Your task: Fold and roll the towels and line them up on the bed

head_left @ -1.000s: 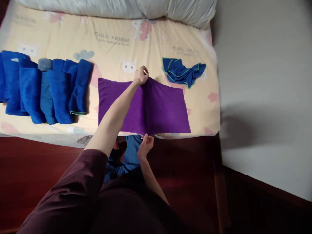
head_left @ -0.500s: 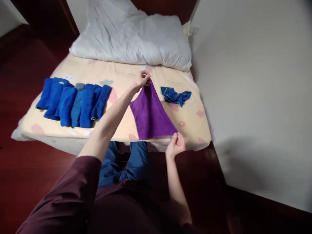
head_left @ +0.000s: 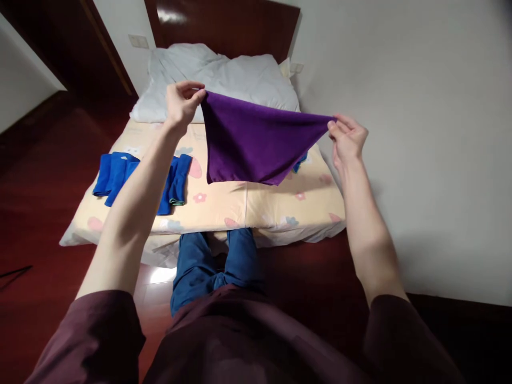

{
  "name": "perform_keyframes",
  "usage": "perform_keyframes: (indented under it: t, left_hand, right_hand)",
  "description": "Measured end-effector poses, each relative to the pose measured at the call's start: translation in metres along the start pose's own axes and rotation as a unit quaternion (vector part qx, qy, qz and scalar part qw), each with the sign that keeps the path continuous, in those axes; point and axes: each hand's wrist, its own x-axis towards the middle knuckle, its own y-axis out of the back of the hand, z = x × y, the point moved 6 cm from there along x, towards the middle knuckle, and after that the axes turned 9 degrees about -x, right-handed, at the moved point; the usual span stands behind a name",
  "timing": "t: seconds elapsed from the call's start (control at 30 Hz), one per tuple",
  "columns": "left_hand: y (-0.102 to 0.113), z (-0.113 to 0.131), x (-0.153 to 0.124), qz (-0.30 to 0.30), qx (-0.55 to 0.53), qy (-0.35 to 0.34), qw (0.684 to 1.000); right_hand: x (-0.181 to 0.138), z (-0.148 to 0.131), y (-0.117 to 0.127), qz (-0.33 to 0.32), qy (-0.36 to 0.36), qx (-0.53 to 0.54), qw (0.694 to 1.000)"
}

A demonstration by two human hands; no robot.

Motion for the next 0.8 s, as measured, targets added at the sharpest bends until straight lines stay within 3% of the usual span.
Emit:
perform_keyframes:
  t: [0.13,0.27,0.37,0.47,0.57,0.67,0.8]
  left_hand:
    - [0.026,0.025,-0.01,-0.014,0.009,-0.035,0.999]
    - [0.048,0.044,-0.025,-0.037,0.064,-0.065,0.995]
    - [0.065,0.05,-0.05,-0.064,0.094,-0.068,0.991]
    - [0.087,0.05,-0.094,-0.043,0.077,-0.031,0.996]
    - [0.108,0.047,-0.149,-0.012,0.045,0.026,0.999]
    - [0.124,0.041,-0.2,-0.021,0.045,0.095,0.994]
    - [0.137,0.034,-0.238,-0.046,0.049,0.198,0.978]
  right_hand:
    - [0.025,-0.016,-0.011,-0.071,-0.001,0.007,0.997]
    - [0.012,-0.032,-0.013,-0.095,-0.002,0.027,0.995]
    - [-0.022,-0.043,-0.011,-0.095,-0.016,0.052,0.994]
    - [-0.069,-0.049,-0.008,-0.113,-0.044,0.064,0.991]
    - [-0.123,-0.05,0.0,-0.143,-0.086,0.073,0.983]
    - [-0.172,-0.046,0.014,-0.176,-0.157,0.085,0.968]
    - [-0.209,-0.042,0.033,-0.195,-0.232,0.093,0.948]
